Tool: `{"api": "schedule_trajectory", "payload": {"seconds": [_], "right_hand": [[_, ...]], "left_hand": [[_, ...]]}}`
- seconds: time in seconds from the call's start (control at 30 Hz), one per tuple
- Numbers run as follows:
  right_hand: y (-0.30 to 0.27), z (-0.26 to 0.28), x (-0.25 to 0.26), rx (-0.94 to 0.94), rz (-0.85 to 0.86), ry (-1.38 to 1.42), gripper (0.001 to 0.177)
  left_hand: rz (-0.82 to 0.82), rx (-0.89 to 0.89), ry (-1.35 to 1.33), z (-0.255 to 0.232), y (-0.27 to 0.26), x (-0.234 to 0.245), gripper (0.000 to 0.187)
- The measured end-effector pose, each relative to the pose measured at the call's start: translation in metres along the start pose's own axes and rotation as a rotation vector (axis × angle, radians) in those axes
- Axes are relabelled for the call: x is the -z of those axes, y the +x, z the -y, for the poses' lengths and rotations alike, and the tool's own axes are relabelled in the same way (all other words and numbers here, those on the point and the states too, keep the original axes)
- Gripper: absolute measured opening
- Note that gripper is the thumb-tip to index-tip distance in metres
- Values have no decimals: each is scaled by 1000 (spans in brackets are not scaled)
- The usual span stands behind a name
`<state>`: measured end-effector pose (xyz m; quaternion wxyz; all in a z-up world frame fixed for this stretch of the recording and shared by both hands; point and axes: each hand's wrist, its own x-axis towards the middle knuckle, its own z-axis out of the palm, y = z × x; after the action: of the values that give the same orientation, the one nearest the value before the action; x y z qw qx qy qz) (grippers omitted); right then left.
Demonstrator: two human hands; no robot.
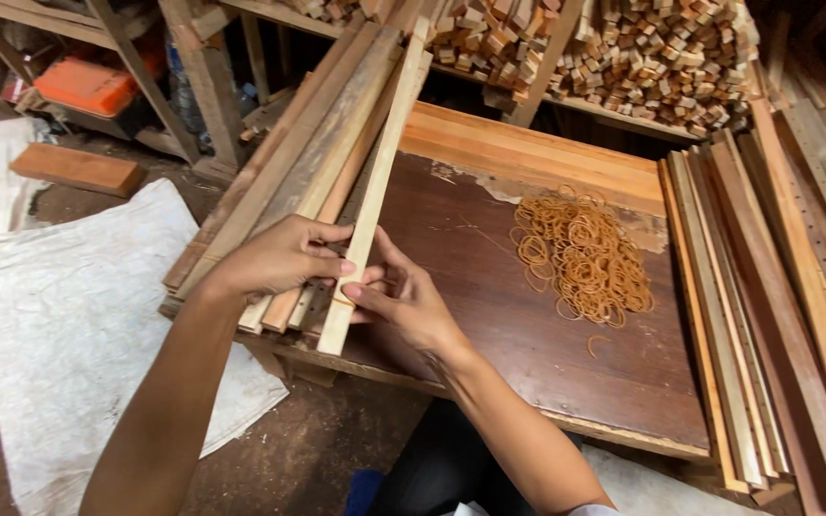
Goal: Bundle wooden slats together using rubber bands
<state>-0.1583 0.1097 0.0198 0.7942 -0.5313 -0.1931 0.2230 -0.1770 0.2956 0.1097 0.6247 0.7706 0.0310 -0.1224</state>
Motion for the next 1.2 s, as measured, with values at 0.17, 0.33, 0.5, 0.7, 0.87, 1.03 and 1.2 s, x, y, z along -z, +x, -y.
{"api": "schedule_trajectory", "payload": {"seconds": [0.17, 0.33, 0.5, 0.7, 0.87, 1.03, 1.2], "right_hand": [[35, -18, -27, -30, -33, 51, 99], [44, -14, -45, -53, -51, 17, 102], [58, -10, -51, -105, 32, -221, 104], [69, 5, -62, -167, 80, -811, 107], [59, 21, -72, -150, 75, -1007, 96], [51, 36, -65, -138, 119, -977, 104], [36, 18, -8, -15, 28, -779, 84]], "left_hand": [[-106, 35, 103, 3, -4, 34, 58], [-279, -23, 700, 26, 9, 57, 36], [-347, 77, 755, 14, 3, 61, 35], [-425, 53, 771, 30, 6, 68, 36], [-404, 33, 747, 22, -4, 57, 43], [-434, 4, 826, 13, -11, 34, 37], [-732, -404, 882, -14, -33, -51, 28]]}}
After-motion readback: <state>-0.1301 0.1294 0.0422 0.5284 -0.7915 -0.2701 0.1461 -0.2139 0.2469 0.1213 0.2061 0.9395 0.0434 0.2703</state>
